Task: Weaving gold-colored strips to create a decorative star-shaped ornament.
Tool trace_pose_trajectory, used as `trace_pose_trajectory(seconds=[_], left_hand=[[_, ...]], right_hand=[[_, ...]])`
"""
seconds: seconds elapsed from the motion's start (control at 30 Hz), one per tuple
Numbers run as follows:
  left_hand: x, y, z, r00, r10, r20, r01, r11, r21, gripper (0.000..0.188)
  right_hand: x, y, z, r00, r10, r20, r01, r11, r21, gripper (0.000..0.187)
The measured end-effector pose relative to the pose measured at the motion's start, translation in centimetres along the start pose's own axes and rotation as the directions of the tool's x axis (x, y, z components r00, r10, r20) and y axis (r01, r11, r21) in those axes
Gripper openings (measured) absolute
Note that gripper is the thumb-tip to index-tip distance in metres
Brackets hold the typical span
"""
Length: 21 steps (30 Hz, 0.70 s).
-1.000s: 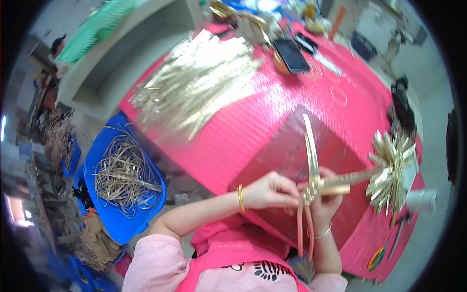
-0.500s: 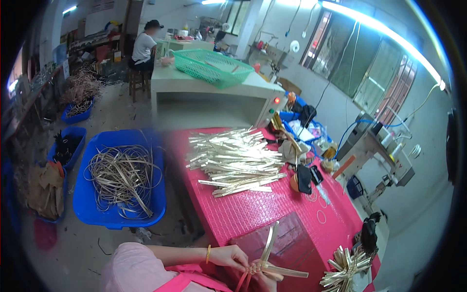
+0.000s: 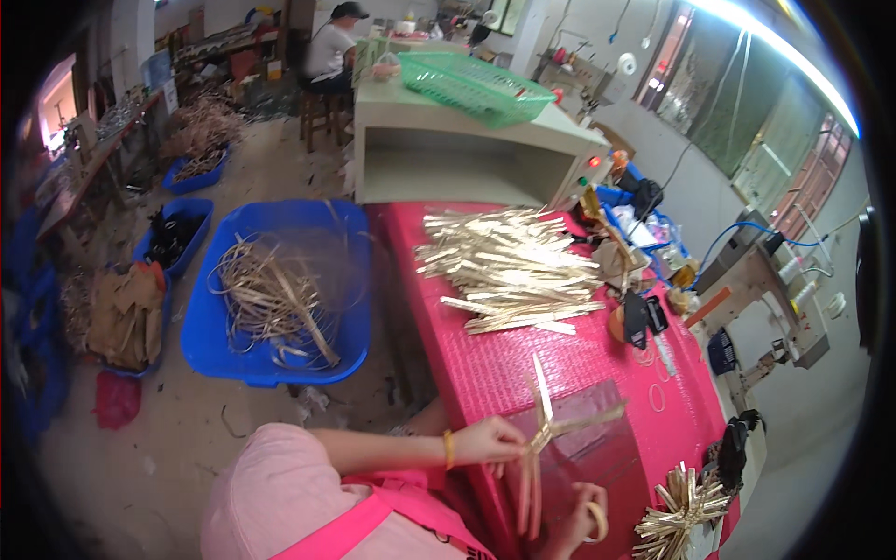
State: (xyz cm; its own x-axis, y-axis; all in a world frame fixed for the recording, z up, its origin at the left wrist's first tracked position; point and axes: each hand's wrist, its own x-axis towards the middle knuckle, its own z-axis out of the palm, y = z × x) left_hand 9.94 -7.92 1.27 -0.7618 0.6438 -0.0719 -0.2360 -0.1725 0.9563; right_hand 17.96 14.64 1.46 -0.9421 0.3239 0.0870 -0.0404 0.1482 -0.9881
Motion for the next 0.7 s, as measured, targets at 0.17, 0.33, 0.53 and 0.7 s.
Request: trace_pose_trajectory(seconds=[0.17, 0.33, 0.53, 0.7], left_hand=[[7.7, 0.7, 0.1, 0.968, 0.196, -0.158, -0.193, 0.981, 0.034, 0.022], [13.8, 1.7, 0.8, 0.937, 0.180, -0.298, -0.206, 0.977, -0.058, 0.016], [13.7, 2.0, 2.5, 0.968, 0.135, -0.210, -0.176, 0.967, -0.187, 0.016], [13.3, 1.1, 3.2, 0.985, 0.062, -0.163, -0.104, 0.961, -0.258, 0.013]], right_hand=[[1.9, -3.9, 1.7, 0.891, -0.255, -0.376, 0.226, 0.967, -0.120, 0.013], [5.4, -5.4, 4.7, 0.954, -0.099, -0.284, 0.159, 0.967, 0.197, 0.010], [9.0, -4.4, 5.0, 0.980, 0.066, -0.190, 0.000, 0.945, 0.326, 0.007], [9.5, -3.9, 5.8, 0.995, 0.054, -0.088, -0.024, 0.951, 0.309, 0.009]])
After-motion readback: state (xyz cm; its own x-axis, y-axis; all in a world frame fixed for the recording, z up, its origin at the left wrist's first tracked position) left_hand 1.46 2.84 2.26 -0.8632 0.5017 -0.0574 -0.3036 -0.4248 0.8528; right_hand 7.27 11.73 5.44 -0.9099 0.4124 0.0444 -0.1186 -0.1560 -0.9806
